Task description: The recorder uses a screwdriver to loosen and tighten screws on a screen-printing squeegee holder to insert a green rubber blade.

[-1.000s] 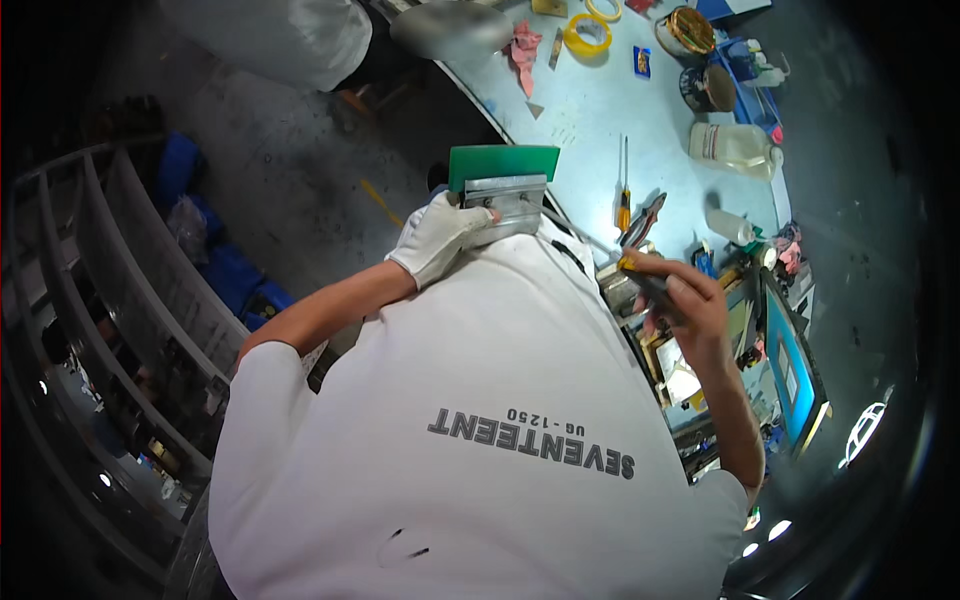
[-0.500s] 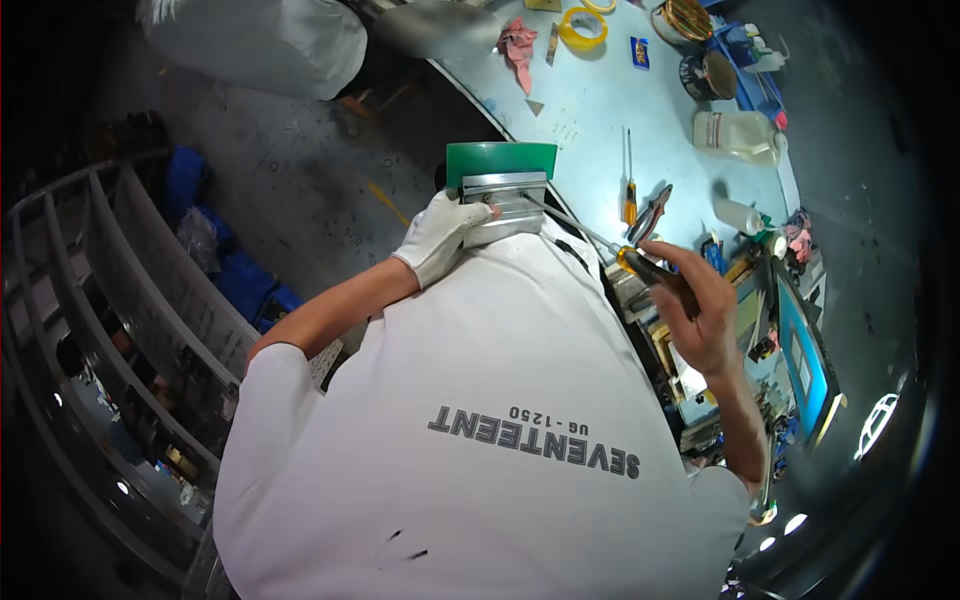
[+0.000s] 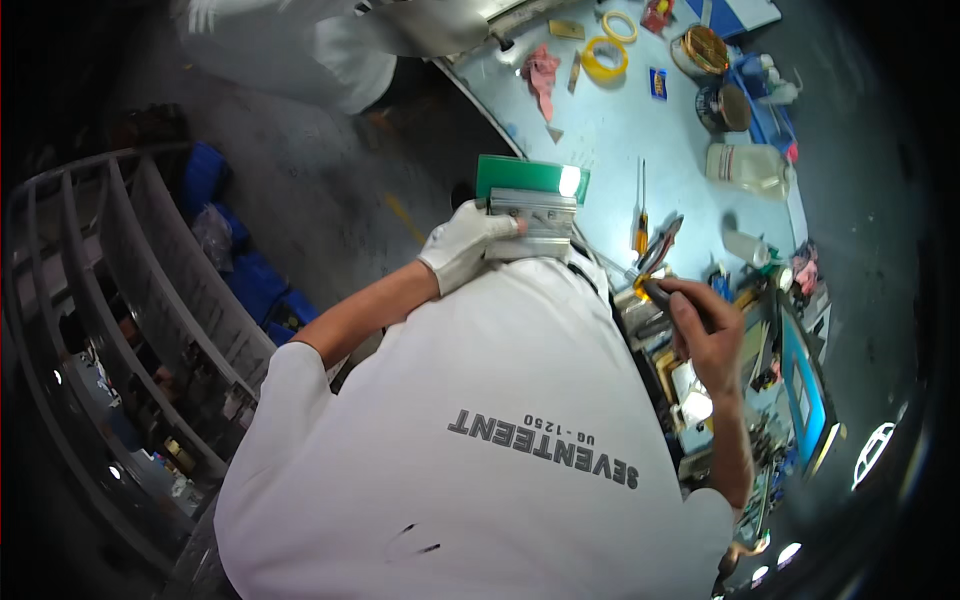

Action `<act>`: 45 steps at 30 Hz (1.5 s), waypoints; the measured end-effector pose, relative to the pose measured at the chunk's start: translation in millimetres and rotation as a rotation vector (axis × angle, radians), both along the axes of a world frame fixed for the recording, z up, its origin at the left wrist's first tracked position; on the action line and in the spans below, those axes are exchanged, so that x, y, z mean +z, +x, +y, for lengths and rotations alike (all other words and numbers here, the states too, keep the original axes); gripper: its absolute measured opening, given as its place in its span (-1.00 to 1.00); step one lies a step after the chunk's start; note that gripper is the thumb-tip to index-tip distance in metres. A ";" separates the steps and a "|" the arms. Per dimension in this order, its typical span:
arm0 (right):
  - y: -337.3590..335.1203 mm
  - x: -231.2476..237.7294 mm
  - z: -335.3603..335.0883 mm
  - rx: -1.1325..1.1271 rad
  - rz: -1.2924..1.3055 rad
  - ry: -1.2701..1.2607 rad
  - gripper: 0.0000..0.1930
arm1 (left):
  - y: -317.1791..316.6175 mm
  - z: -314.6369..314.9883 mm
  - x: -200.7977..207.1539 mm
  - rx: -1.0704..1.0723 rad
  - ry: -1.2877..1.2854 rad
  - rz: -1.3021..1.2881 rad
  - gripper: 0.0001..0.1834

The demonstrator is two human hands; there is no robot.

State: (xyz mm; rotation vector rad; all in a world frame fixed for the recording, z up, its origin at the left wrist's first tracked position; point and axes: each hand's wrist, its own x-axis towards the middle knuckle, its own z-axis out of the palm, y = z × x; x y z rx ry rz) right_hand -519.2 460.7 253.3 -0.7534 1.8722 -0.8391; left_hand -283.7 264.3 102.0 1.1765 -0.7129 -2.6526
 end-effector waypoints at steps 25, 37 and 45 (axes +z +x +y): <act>26.3 -47.3 5.9 -0.338 -0.316 -0.146 -0.68 | 13.0 -9.6 -0.8 -0.219 -0.274 -0.230 -0.73; 29.8 -30.6 11.4 -0.195 -0.215 0.004 -0.70 | -3.3 -4.6 11.1 -0.006 -0.042 -0.170 -0.70; 29.1 -40.9 7.0 -0.222 -0.252 0.019 -0.70 | -3.7 -5.0 -7.7 0.011 -0.051 -0.146 -0.70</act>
